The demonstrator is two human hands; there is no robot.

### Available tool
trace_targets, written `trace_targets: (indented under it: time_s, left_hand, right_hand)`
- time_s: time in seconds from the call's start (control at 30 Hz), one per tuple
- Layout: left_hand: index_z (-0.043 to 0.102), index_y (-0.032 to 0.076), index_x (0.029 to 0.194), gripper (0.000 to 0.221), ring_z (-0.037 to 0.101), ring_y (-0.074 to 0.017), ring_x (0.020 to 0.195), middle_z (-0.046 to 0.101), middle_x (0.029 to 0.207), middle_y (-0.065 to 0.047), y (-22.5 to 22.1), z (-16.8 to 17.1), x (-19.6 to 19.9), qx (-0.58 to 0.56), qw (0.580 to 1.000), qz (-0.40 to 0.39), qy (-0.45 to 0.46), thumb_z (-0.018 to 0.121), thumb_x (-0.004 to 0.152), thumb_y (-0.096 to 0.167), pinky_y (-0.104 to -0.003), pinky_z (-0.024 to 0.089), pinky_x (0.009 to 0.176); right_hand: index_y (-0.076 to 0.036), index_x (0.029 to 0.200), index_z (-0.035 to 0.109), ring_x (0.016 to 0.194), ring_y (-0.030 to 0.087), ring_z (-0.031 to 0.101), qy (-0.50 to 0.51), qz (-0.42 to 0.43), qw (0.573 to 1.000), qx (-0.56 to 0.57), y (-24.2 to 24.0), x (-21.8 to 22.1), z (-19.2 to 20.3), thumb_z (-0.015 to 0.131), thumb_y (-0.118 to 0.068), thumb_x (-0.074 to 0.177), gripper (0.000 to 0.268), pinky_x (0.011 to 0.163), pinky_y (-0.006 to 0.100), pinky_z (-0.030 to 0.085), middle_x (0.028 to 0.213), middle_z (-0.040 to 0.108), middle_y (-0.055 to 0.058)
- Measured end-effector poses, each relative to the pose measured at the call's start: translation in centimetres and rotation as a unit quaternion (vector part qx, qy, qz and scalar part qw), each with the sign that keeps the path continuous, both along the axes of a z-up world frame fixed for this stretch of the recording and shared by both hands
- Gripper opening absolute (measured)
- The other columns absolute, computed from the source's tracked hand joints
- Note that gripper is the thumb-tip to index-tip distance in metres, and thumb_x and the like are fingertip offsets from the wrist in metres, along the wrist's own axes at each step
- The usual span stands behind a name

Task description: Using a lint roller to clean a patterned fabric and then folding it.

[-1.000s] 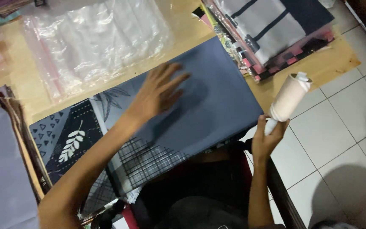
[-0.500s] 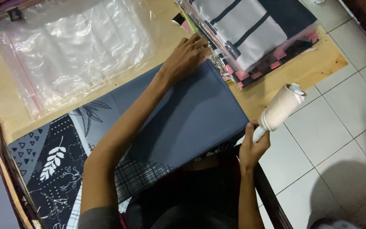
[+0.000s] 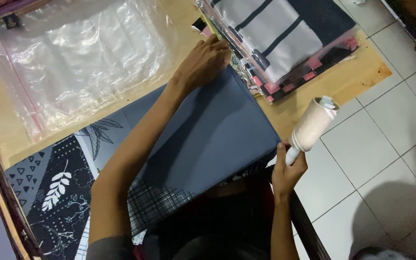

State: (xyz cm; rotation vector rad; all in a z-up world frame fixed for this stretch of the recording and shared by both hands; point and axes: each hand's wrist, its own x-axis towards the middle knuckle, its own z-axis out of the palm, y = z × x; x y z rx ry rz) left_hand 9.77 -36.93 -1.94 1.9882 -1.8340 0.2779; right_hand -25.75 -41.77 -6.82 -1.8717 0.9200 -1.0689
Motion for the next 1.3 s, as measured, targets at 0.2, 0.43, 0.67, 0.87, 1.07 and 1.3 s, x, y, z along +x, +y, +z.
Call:
trace_targets:
  time_s: [0.2, 0.43, 0.67, 0.87, 1.07, 1.3]
  left_hand:
    - [0.062, 0.006, 0.086, 0.02, 0.051, -0.0231, 0.089, 0.066, 0.101, -0.01, -0.6, 0.4, 0.0, -0.016, 0.997, -0.004, 0.072, 0.051, 0.101, -0.002, -0.037, 0.046, 0.073]
    - [0.065, 0.004, 0.092, 0.013, 0.052, -0.0257, 0.093, 0.065, 0.109, -0.013, -1.3, -1.1, 0.3, -0.016, 0.997, 0.017, 0.068, 0.055, 0.101, 0.003, -0.039, 0.05, 0.074]
    - [0.063, 0.005, 0.095, 0.012, 0.05, -0.0256, 0.091, 0.063, 0.105, -0.011, -1.1, -0.2, -0.1, -0.013, 0.997, 0.036, 0.06, 0.052, 0.1, 0.003, -0.041, 0.046, 0.074]
    - [0.06, 0.006, 0.109, 0.01, 0.05, -0.0239, 0.097, 0.058, 0.119, -0.011, -1.3, -2.0, 0.0, -0.016, 0.997, 0.069, 0.006, 0.053, 0.102, 0.009, -0.038, 0.044, 0.079]
    - [0.046, 0.009, 0.14, 0.048, 0.049, -0.0301, 0.12, 0.049, 0.139, -0.014, 5.1, 2.3, -5.2, -0.039, 0.992, 0.122, 0.017, 0.067, 0.097, 0.015, -0.043, 0.045, 0.094]
    - [0.038, 0.016, 0.153, 0.071, 0.028, -0.0414, 0.151, 0.038, 0.161, -0.016, 20.7, 4.1, -13.8, 0.093, 0.968, 0.214, 0.094, 0.049, 0.099, 0.061, -0.067, 0.024, 0.118]
  right_hand:
    - [0.0, 0.104, 0.065, 0.094, 0.022, 0.064, -0.001, -0.001, 1.0, -0.013, 0.0, 0.2, 0.7, 0.063, -0.009, 0.104, 0.009, 0.09, 0.037, 0.053, 0.097, 0.068, 0.008]
    - [-0.001, 0.103, 0.066, 0.091, 0.02, 0.064, -0.006, -0.01, 1.0, -0.006, -0.1, 0.3, 0.7, 0.064, -0.006, 0.103, 0.005, 0.086, 0.037, 0.054, 0.096, 0.068, 0.008]
    - [-0.001, 0.103, 0.066, 0.09, 0.019, 0.063, 0.002, -0.007, 1.0, -0.011, 0.0, 0.3, 1.4, 0.064, -0.006, 0.103, 0.005, 0.085, 0.036, 0.053, 0.094, 0.068, 0.007]
    - [-0.001, 0.105, 0.066, 0.093, 0.022, 0.065, 0.007, -0.008, 1.0, -0.029, 0.2, 0.2, 1.6, 0.063, -0.006, 0.103, 0.007, 0.088, 0.039, 0.053, 0.098, 0.069, 0.008]
    - [-0.005, 0.104, 0.062, 0.062, 0.014, 0.052, 0.044, 0.003, 0.992, 0.12, 1.9, -2.5, 5.4, 0.06, -0.012, 0.103, 0.007, 0.065, 0.031, 0.048, 0.074, 0.058, 0.005]
    - [-0.016, 0.124, 0.048, 0.061, 0.02, 0.059, 0.269, 0.193, 0.914, 0.236, 6.7, -5.1, 6.9, 0.052, -0.036, 0.099, 0.032, 0.061, 0.038, 0.048, 0.074, 0.065, 0.006]
